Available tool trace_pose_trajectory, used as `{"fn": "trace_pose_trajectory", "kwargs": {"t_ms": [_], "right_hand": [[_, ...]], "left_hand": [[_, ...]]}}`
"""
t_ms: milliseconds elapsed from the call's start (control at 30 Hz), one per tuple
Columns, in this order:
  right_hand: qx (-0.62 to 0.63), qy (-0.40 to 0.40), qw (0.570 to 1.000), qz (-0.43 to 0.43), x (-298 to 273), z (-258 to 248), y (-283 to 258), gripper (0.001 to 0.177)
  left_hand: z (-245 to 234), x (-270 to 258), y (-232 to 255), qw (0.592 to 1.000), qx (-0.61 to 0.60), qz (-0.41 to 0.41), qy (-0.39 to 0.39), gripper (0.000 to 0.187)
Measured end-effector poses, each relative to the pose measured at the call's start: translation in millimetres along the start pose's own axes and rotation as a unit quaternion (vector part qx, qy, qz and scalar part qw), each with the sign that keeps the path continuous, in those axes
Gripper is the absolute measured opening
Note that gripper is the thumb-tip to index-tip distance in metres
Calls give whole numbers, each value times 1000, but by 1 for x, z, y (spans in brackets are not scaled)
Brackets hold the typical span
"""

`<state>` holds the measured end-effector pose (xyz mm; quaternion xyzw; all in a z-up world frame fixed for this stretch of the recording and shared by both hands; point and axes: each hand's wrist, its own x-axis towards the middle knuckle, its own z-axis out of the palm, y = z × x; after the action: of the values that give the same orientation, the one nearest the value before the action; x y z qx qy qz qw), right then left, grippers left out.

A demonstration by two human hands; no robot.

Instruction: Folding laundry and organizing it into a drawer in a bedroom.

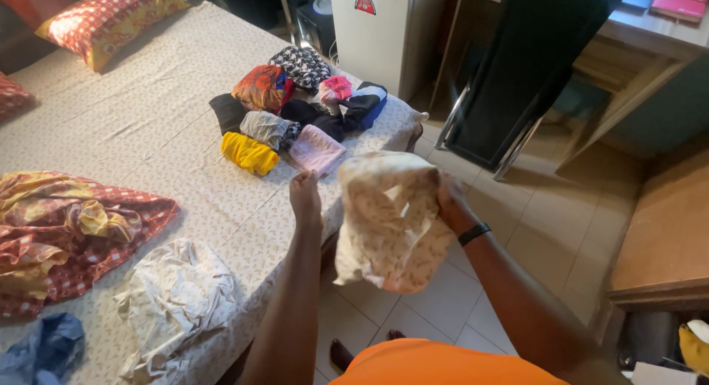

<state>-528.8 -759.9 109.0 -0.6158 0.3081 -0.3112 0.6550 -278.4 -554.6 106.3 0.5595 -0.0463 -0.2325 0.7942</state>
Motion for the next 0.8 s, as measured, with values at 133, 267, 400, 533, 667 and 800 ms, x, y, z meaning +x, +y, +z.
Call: {"fn": "trace_pose_trajectory", "kwargs": {"t_ms": [133, 267, 400, 533, 667, 800], "right_hand": [[195, 84, 968, 133, 17, 4, 8, 33], [372, 74, 906, 190, 25, 16, 16, 31], [442, 21, 890, 109, 27, -4, -44, 42], [449, 34, 890, 68, 44, -61, -56, 47], [452, 104, 883, 77, 46, -109, -53, 43], [320, 196, 922, 102, 27, -126, -63, 38]], "left_hand": [[37, -60, -8, 983, 29, 178, -14, 36], [56, -134, -9, 856, 487, 174, -12, 99], [-19, -131, -45, 672, 738, 12, -61, 58], [-102, -53, -91, 681, 706, -169, -99, 44], [-109, -20, -54, 919, 29, -393, -13, 41], [-67, -9, 20, 907, -250, -326, -87, 45]]}}
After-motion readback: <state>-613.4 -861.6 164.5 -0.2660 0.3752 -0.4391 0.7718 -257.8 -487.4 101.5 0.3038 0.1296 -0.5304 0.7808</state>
